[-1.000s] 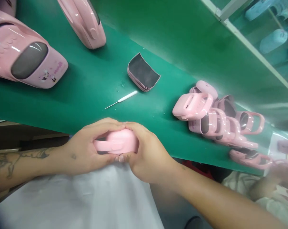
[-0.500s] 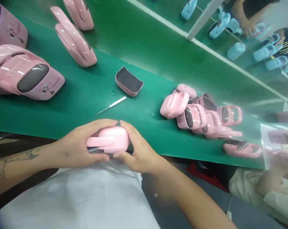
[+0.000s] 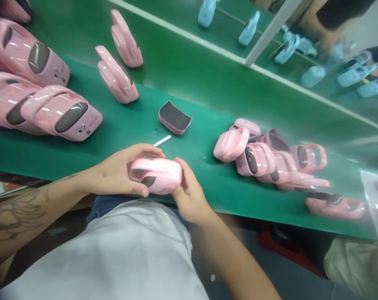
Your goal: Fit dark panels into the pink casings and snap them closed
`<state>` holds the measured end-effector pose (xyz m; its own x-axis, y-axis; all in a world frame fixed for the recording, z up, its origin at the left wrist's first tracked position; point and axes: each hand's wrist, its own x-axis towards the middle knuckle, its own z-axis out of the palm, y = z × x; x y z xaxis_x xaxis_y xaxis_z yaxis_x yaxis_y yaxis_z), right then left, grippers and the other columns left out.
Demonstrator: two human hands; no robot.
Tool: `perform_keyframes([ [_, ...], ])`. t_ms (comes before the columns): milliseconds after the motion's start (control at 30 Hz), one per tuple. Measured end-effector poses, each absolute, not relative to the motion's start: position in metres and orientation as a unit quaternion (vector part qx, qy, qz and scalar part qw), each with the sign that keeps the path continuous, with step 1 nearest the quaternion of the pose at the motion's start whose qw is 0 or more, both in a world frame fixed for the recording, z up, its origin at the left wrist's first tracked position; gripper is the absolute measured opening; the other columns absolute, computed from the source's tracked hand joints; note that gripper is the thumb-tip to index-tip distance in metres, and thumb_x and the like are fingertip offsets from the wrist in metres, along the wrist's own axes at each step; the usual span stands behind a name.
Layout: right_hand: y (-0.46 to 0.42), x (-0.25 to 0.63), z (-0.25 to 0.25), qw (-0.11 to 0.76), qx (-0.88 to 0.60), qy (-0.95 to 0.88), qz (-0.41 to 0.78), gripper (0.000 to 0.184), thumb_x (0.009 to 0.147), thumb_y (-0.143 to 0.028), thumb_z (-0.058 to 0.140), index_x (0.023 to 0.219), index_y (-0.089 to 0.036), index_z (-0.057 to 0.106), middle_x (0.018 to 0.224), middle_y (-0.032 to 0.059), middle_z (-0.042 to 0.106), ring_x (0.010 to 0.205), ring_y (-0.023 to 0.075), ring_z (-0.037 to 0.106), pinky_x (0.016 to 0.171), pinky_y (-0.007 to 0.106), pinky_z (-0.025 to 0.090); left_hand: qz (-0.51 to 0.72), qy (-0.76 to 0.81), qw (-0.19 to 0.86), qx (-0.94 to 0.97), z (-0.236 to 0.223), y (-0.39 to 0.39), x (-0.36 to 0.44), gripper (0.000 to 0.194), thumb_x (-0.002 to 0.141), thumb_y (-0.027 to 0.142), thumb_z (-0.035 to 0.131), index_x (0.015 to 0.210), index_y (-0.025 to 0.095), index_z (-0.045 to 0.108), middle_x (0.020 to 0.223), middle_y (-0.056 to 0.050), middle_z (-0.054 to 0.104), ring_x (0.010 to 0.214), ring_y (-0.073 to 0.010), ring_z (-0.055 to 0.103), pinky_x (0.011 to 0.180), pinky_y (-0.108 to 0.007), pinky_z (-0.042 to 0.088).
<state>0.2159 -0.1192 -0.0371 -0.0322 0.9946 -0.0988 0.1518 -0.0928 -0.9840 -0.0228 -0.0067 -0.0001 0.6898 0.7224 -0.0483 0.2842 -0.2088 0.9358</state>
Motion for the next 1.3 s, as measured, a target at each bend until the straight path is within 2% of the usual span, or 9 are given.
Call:
perform_keyframes([
  [133,-0.113,0.219,-0.048,0.563,-0.529,-0.409,0.486,0.095,0.098,-0.083,0.052,0.170,-0.024,0.031,0.170,0.0226,0.051,0.153,0.0418,0.058,0.116,0.063,0.058,0.326,0.263,0.628,0.656,-0.020,-0.008,-0.012,0.120,0.063,0.038,0.107,0.167,0.028,0.048,0.168,-0.021,0.056,0.152,-0.0384,0.061,0.124,-0.050,0.054],
  [367,-0.117,0.194,-0.038,0.601,-0.523,-0.462,0.390,0.089,0.103,-0.078,0.028,0.177,-0.032,0.012,0.170,0.0193,0.049,0.154,0.0431,0.055,0.116,0.071,0.055,0.412,0.208,0.678,0.573,-0.011,-0.025,0.011,0.083,0.075,0.036,0.103,0.150,0.022,0.070,0.149,-0.017,0.074,0.139,-0.0378,0.071,0.120,-0.051,0.058],
  [533,-0.123,0.190,-0.029,0.580,-0.522,-0.488,0.391,0.093,0.102,-0.079,0.035,0.177,-0.037,-0.001,0.179,0.0170,0.036,0.166,0.0436,0.039,0.125,0.075,0.045,0.428,0.216,0.671,0.565,-0.005,-0.023,-0.005,0.089,0.072,0.040,0.105,0.153,0.025,0.070,0.157,-0.017,0.069,0.144,-0.0383,0.068,0.120,-0.053,0.058],
  [667,-0.121,0.189,-0.026,0.545,-0.520,-0.546,0.368,0.094,0.102,-0.085,0.034,0.176,-0.032,0.009,0.181,0.0198,0.030,0.166,0.0442,0.041,0.125,0.071,0.048,0.440,0.247,0.648,0.570,-0.008,-0.027,-0.016,0.089,0.074,0.040,0.104,0.155,0.027,0.069,0.157,-0.016,0.069,0.142,-0.0378,0.069,0.121,-0.054,0.058],
  [867,-0.104,0.176,-0.039,0.553,-0.550,-0.515,0.356,0.110,0.084,-0.090,0.072,0.164,-0.026,0.031,0.155,0.0245,0.060,0.139,0.0436,0.068,0.113,0.062,0.060,0.457,0.282,0.602,0.591,-0.015,-0.032,-0.026,0.084,0.081,0.045,0.099,0.155,0.024,0.067,0.157,-0.015,0.067,0.142,-0.0352,0.068,0.116,-0.044,0.060],
  [967,-0.098,0.159,-0.042,0.566,-0.571,-0.500,0.322,0.105,0.083,-0.089,0.074,0.158,-0.026,0.037,0.154,0.0235,0.060,0.138,0.0431,0.067,0.111,0.060,0.061,0.460,0.296,0.596,0.588,-0.017,-0.023,-0.024,0.075,0.101,0.069,0.068,0.160,0.023,0.062,0.149,-0.014,0.072,0.134,-0.0326,0.071,0.113,-0.045,0.059],
  [1067,-0.092,0.141,-0.036,0.559,-0.579,-0.517,0.291,0.098,0.090,-0.080,0.074,0.161,-0.026,0.035,0.159,0.0229,0.053,0.142,0.0413,0.064,0.113,0.058,0.060,0.505,0.337,0.538,0.585,-0.018,-0.007,-0.012,0.086,0.105,0.086,0.031,0.129,0.019,0.078,0.132,-0.014,0.079,0.123,-0.0324,0.074,0.109,-0.046,0.058],
  [1200,-0.071,0.132,-0.022,0.595,-0.539,-0.560,0.204,0.075,0.105,-0.071,0.051,0.163,-0.025,0.040,0.161,0.0206,0.050,0.151,0.0415,0.054,0.124,0.061,0.049,0.593,0.331,0.511,0.526,-0.013,0.013,0.008,0.088,0.105,0.087,0.026,0.106,0.018,0.080,0.109,-0.013,0.083,0.104,-0.0313,0.077,0.094,-0.045,0.060],
  [1300,-0.043,0.135,-0.010,0.636,-0.517,-0.563,0.105,0.077,0.109,-0.073,0.018,0.155,-0.021,0.052,0.147,0.0207,0.061,0.141,0.0420,0.061,0.116,0.064,0.052,0.652,0.287,0.487,0.505,0.003,0.023,0.022,0.088,0.102,0.089,0.033,0.097,0.017,0.082,0.097,-0.013,0.082,0.094,-0.0305,0.076,0.086,-0.044,0.060],
])
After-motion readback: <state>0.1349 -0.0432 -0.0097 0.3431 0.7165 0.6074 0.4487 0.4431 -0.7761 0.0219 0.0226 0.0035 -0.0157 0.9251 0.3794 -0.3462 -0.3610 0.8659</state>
